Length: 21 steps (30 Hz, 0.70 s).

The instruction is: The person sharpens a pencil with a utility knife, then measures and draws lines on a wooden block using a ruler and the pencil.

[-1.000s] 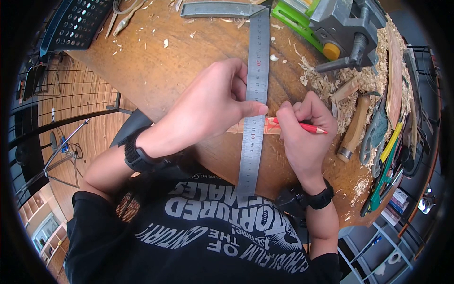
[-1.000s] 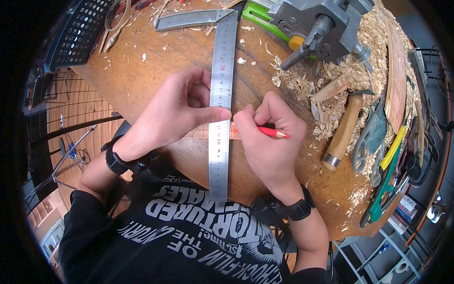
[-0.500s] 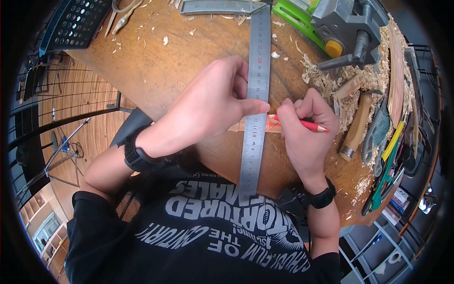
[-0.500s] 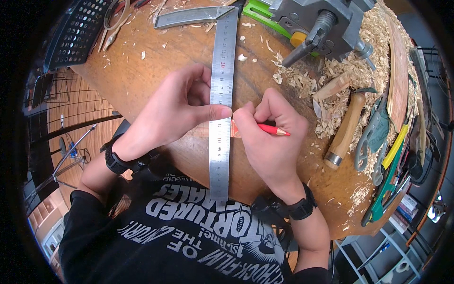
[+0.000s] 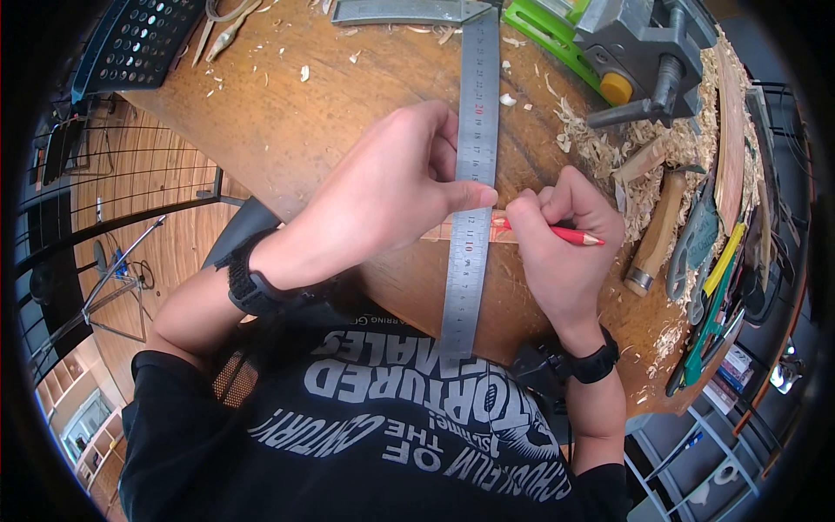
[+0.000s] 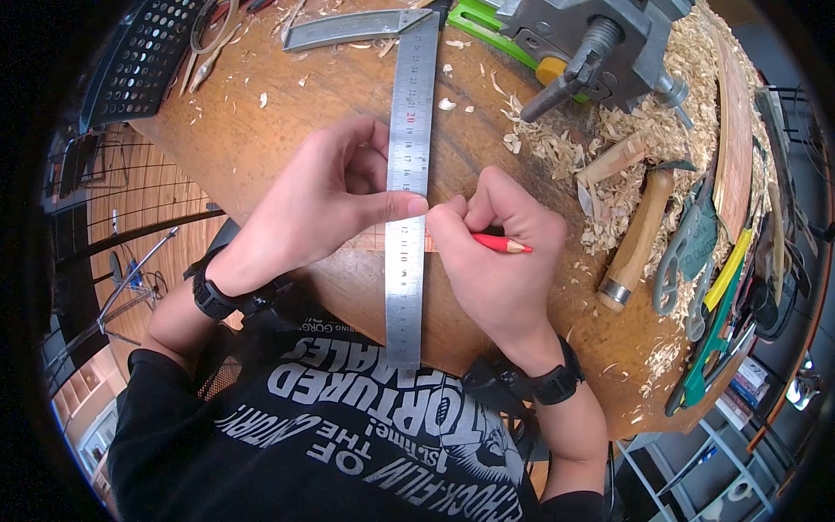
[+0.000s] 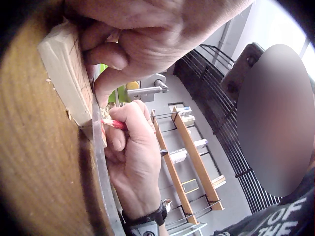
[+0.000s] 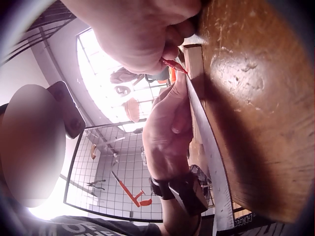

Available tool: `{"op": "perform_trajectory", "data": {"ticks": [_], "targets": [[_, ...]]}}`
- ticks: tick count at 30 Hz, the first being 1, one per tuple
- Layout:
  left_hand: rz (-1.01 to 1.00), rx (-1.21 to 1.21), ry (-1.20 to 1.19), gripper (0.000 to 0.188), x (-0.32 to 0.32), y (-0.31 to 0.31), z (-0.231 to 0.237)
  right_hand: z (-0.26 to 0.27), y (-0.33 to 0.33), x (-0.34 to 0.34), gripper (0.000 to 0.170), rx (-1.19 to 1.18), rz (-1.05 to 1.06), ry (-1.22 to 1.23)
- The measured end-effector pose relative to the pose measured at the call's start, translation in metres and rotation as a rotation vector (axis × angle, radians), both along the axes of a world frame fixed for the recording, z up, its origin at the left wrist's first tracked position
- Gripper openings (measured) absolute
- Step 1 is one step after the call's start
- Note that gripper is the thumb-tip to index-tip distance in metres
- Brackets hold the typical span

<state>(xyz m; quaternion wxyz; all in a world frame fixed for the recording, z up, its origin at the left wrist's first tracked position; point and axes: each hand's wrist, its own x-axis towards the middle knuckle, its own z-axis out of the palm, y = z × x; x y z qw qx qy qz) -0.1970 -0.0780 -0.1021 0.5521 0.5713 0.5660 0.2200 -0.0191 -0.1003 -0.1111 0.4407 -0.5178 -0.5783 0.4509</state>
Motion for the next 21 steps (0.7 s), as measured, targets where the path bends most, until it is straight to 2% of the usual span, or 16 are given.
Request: {"op": "perform_trajectory", "data": {"ticks": [4,21], "targets": [[0.005,0.012,-0.005,0.030,0.0002,-0.0004,-0.0009,-0.0001,-0.0006,0.0013,0.032,-0.080,-0.041,0.013],[0.008,0.018,-0.001,0.032,0.0005,-0.0008,-0.0009,-0.0024,0.0007,0.0014,0.032,-0.080,-0.056,-0.001]]}}
